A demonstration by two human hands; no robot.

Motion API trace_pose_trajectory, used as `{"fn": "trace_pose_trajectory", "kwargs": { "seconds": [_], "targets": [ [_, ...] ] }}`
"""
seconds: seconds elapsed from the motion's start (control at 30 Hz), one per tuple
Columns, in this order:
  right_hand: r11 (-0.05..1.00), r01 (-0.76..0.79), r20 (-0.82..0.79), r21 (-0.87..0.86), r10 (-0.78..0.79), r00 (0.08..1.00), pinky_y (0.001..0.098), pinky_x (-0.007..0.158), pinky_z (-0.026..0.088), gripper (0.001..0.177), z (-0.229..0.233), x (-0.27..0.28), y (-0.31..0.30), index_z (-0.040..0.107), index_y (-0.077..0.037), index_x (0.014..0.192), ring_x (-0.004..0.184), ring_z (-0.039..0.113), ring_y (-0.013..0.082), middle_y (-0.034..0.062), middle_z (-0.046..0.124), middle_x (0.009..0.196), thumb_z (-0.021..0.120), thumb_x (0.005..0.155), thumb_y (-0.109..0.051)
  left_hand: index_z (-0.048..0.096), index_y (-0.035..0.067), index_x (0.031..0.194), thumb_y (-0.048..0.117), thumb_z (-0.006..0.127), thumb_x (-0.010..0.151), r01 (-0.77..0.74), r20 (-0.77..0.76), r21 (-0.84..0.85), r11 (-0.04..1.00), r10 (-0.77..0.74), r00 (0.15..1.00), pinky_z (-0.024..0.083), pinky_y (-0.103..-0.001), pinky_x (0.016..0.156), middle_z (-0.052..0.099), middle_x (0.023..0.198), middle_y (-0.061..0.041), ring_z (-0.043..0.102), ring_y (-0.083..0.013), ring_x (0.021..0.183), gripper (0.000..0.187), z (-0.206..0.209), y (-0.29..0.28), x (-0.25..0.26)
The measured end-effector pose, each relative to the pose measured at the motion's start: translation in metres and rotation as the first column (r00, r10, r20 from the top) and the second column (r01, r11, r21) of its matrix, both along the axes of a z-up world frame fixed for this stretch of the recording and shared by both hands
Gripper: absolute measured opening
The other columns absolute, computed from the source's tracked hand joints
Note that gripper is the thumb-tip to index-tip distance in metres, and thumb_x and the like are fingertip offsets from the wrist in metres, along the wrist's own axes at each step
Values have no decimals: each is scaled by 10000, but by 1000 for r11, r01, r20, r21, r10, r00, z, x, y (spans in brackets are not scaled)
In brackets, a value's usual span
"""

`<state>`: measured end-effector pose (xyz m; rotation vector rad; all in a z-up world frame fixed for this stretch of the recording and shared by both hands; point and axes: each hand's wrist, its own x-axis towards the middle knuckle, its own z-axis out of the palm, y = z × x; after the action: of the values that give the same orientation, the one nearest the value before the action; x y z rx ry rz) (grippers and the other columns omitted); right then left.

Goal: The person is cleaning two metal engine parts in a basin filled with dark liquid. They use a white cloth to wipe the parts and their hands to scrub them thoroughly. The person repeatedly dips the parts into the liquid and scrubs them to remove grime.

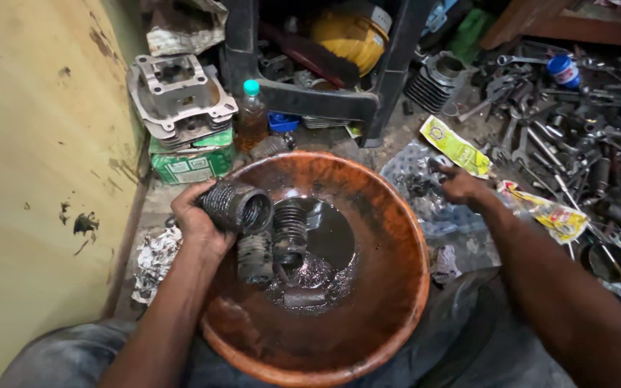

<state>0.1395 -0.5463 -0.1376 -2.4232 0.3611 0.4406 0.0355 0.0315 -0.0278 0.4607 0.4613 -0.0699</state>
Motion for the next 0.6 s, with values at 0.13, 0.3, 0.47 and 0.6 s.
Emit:
{"fn": "trace_pose_trajectory", "kwargs": {
  "seconds": [0.13, 0.3, 0.47, 0.6],
  "targets": [
    [967, -77, -135, -242, 45, 990, 468, 799, 397, 646, -27, -8, 15, 469, -237, 1526, 958, 440, 314, 155, 490, 1085, 499, 886, -160, 656, 85, 885, 212, 662, 744, -20, -21, 90, 996, 22, 1000, 625, -472, 759, 709, 846, -91, 699, -291, 745, 189, -1, 2, -4],
    [733, -286, -282, -617, 133, 950, 592, 1093, 330, 613, -8, -38, 42, 369, -263, 1556, 1378, 283, 469, 235, 284, 1510, 486, 957, -314, 659, 64, 866, 196, 652, 753, -68, 3, 84, 994, 68, 998, 629, -450, 806, 732, 887, -110, 719, -290, 793, 173, -1, 2, -7],
    [626, -368, -332, -688, 180, 926, 581, 1147, 361, 476, 16, -53, 58, 534, -263, 1443, 1476, 290, 428, 182, 284, 1584, 474, 978, -348, 690, 42, 906, 223, 650, 774, -50, 11, 20, 999, 50, 999, 626, -442, 834, 730, 899, -107, 713, -285, 804, 228, 5, -1, -8],
    [431, -434, -298, -791, 348, 889, 559, 1149, 420, 342, 33, -61, 64, 737, -217, 1230, 1418, 438, 356, 145, 439, 1483, 588, 929, -280, 694, 70, 912, 297, 637, 799, -22, -19, -12, 1000, 22, 1000, 623, -449, 793, 734, 872, -96, 719, -278, 774, 260, 8, -4, -10]
  ]
}}
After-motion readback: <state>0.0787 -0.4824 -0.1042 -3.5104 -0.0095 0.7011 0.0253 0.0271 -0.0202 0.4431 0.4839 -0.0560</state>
